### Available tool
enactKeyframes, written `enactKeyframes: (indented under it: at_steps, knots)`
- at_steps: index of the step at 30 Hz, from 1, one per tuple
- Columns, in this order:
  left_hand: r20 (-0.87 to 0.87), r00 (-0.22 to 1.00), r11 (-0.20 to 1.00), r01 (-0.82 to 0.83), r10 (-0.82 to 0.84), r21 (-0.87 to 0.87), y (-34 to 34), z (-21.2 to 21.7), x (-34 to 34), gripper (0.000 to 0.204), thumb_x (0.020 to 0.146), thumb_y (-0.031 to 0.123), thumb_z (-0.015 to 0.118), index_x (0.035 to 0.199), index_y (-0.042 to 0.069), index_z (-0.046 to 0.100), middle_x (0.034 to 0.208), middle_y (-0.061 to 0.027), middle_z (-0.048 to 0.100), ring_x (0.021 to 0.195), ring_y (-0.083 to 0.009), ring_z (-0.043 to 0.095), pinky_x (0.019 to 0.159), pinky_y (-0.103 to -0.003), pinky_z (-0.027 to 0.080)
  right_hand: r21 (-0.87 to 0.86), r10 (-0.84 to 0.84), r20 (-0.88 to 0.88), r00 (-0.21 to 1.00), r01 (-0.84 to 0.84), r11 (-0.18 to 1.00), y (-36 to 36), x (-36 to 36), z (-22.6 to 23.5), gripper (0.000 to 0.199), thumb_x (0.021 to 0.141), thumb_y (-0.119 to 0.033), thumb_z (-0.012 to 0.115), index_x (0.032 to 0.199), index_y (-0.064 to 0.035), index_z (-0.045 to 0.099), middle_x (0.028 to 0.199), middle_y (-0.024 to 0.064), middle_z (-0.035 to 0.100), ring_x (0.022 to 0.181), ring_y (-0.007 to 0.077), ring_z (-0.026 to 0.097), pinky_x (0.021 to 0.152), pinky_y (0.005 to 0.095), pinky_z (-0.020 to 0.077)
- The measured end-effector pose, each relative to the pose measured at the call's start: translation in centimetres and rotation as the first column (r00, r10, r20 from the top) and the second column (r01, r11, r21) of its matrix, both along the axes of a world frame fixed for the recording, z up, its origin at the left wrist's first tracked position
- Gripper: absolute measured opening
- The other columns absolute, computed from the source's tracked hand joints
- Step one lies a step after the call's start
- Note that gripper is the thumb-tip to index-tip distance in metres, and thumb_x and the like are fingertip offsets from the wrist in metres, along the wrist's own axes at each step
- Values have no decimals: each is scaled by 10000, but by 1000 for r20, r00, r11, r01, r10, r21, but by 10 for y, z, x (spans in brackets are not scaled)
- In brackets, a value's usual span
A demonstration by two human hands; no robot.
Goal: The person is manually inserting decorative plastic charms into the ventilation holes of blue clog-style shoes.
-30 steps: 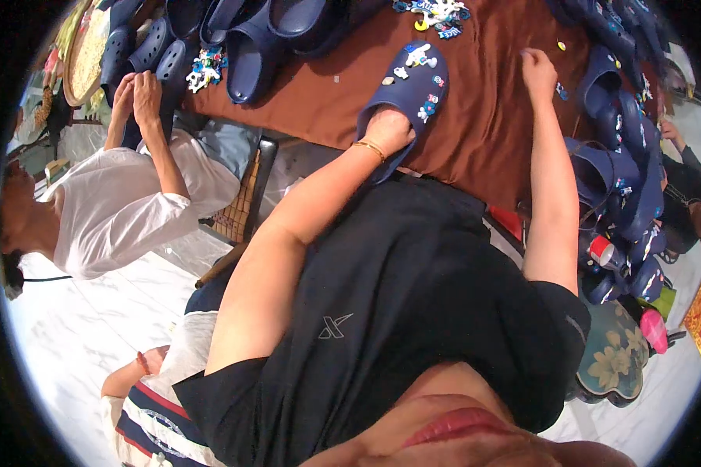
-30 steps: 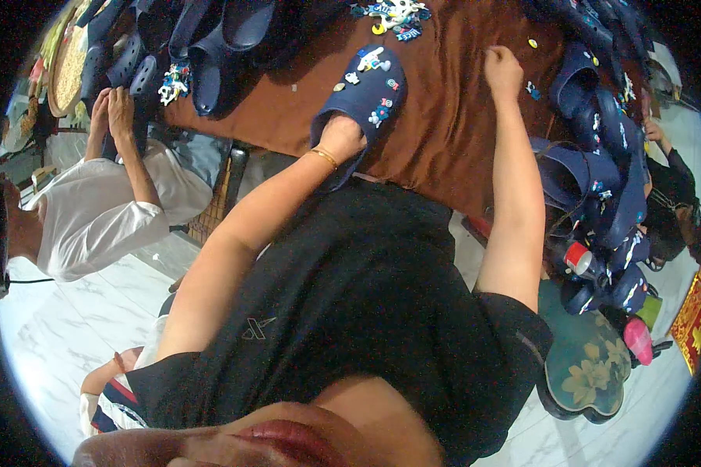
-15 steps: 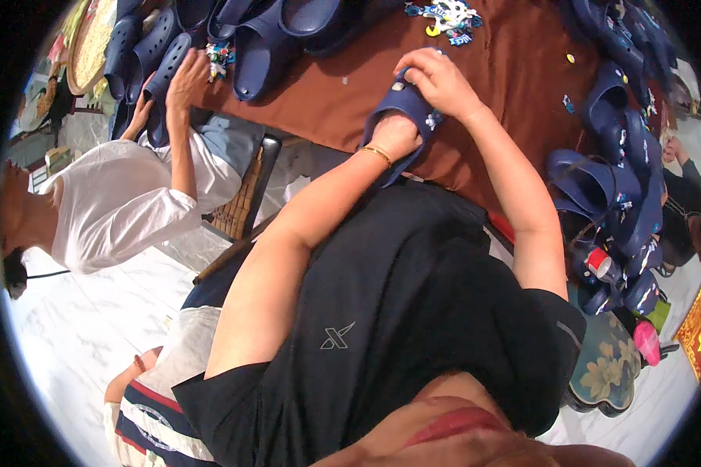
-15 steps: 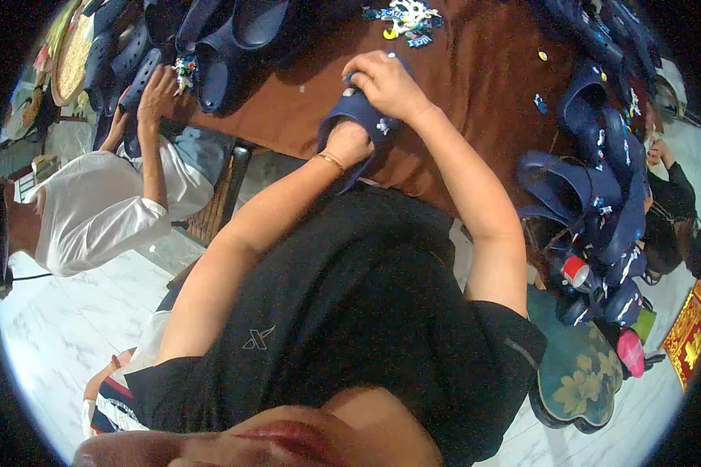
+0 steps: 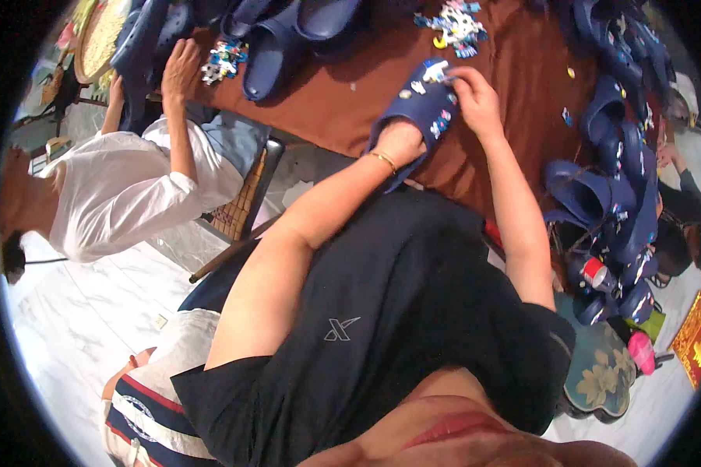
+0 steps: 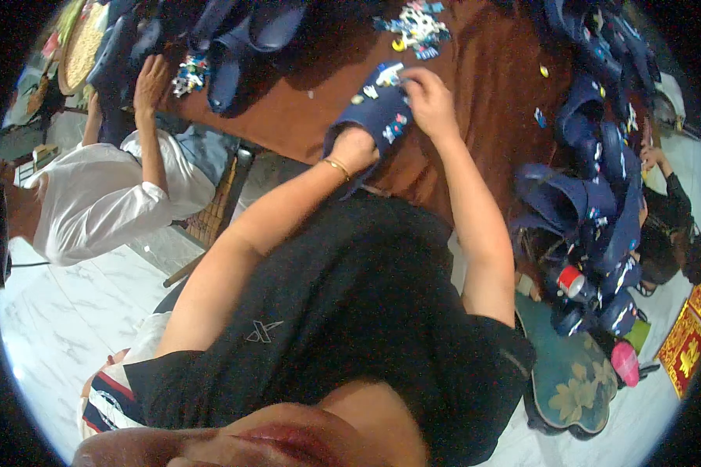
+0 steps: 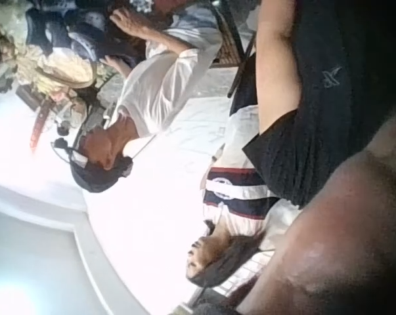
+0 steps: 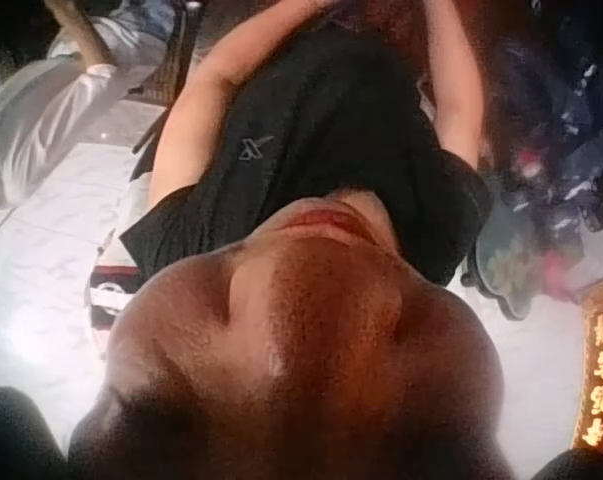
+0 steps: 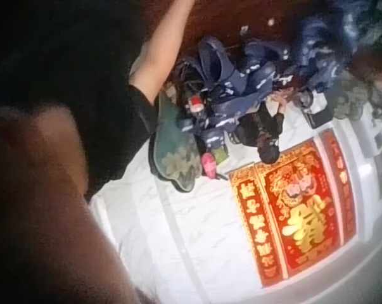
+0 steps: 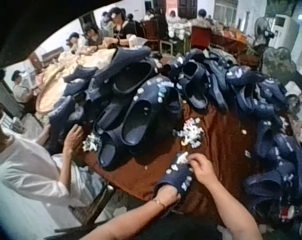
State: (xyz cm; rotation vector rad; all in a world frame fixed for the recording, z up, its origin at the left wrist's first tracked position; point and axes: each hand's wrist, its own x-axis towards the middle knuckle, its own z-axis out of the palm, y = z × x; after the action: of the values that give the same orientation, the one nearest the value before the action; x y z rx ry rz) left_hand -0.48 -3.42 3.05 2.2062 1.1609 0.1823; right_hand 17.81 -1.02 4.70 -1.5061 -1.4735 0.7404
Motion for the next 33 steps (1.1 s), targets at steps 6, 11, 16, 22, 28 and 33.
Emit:
enactKeyframes:
  at_steps: [6, 11, 16, 22, 28, 33]
  knots:
    - [35, 987, 978, 159, -156, -135, -12, 14, -15, 252, 731, 73, 467, 917, -50, 584, 965, -271, 559, 885, -389, 537, 773, -444, 439, 244, -397, 419, 817, 320, 915, -52, 57, -45, 120, 826, -106, 553, 916, -47, 606, 976, 111, 607, 956, 307, 531, 863, 397, 390]
    - [313, 946, 970, 2, -81, 245, -50, 24, -29, 340, 780, 183, 558, 1045, -29, 530, 1047, -213, 523, 962, -367, 504, 864, -431, 400, 325, -500, 524, 690, 381, 866, -74, 71, -62, 117, 798, -107, 590, 913, -88, 593, 1010, 73, 581, 1004, 285, 499, 875, 394, 368]
    - [316, 947, 985, -2, -53, 171, -46, 17, -26, 314, 775, 116, 573, 1031, -53, 505, 1044, -223, 511, 981, -388, 504, 856, -409, 426, 231, -503, 530, 683, 454, 860, -62, 62, -63, 175, 777, -114, 609, 946, -134, 572, 1054, 54, 557, 1046, 274, 478, 874, 420, 355]
    - [355, 922, 944, 34, -156, 327, -11, 73, -31, 320, 756, 108, 581, 1027, -47, 512, 1039, -221, 526, 967, -380, 520, 848, -409, 439, 216, -511, 540, 669, 476, 853, -66, 64, -64, 167, 788, -130, 599, 952, -115, 571, 1036, 59, 554, 1046, 282, 474, 864, 425, 355]
    - [323, 926, 814, -28, -198, 580, 96, 175, -33, 239, 729, 103, 616, 916, -25, 538, 928, -210, 554, 882, -392, 536, 785, -427, 451, 220, -526, 527, 668, 490, 843, -64, 64, -62, 155, 793, -132, 594, 945, -115, 571, 1034, 56, 552, 1044, 277, 473, 868, 424, 354]
    - [124, 990, 573, -136, 61, 808, 198, 212, -39, 322, 753, 139, 585, 1045, 6, 551, 946, -191, 587, 910, -348, 570, 800, -406, 465, 238, -529, 518, 672, 481, 844, -68, 65, -61, 88, 812, -126, 558, 898, -108, 565, 1001, 62, 553, 1009, 282, 476, 846, 429, 354]
